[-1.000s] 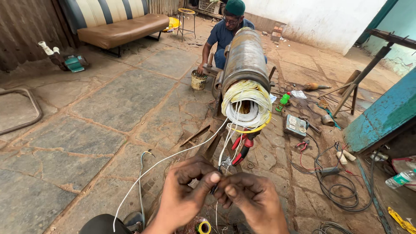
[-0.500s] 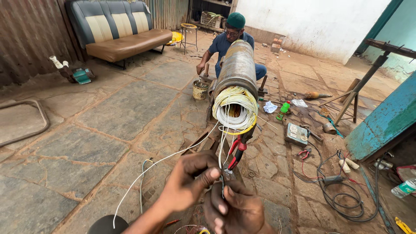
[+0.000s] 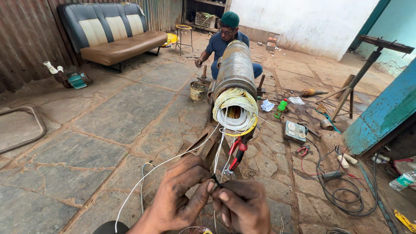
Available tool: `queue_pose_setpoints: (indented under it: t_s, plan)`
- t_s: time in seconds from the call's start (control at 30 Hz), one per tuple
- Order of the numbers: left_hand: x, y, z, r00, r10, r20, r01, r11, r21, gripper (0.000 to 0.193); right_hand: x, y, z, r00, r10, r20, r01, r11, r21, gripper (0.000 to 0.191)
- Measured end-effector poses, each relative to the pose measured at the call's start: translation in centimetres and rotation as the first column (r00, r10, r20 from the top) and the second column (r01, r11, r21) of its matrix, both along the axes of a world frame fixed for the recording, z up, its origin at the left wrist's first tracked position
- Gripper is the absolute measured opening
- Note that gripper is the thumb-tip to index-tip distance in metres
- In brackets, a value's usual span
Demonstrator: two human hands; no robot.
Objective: The person sits on the ground and uses pliers to strip the insulation from white electrical wires. They then twist the exposed strands together and wrap the connection with black electrical tape. The process is repeated for multiple wire ends.
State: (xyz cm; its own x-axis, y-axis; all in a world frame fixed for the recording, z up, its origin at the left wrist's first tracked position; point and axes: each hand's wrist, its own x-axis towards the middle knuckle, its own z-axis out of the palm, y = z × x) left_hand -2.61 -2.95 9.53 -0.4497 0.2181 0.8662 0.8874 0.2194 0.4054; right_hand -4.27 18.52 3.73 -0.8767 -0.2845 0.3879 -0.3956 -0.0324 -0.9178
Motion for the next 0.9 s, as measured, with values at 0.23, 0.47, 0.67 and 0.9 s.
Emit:
queue_pose_setpoints:
  t_s: [0.23,0.47,0.67,0.9]
  plan:
    - [1.2,0.7,-2.2,0.924,0.247,-0.290,-0.303,0.938,-0.167,0.015,0.6,-2.5,1.6,0.259,-0.273,-0.926,0.662,0.749,-0.036,0.024]
    - [2.0,-0.9,-1.4,0.982,0.154,-0.109,-0.158,0.987,-0.030,0.014,1.6,-2.5,-0.5,0.973,-0.217,-0.073,0.211,0.974,-0.078,0.020]
    - [-1.0,0.5,-0.7,0.903,-0.370,0.220,0.337,0.925,0.174,0.023,-0.1,-2.9,-3.9,0.370,0.929,-0.005,-0.538,0.210,-0.816,0.032]
    - [-0.7,0.4,-1.2,0.976,-0.078,0.203,0.071,0.997,0.042,0.006,0.2,-1.6,-3.3,0.436,0.895,0.094,-0.462,0.312,-0.830,0.032]
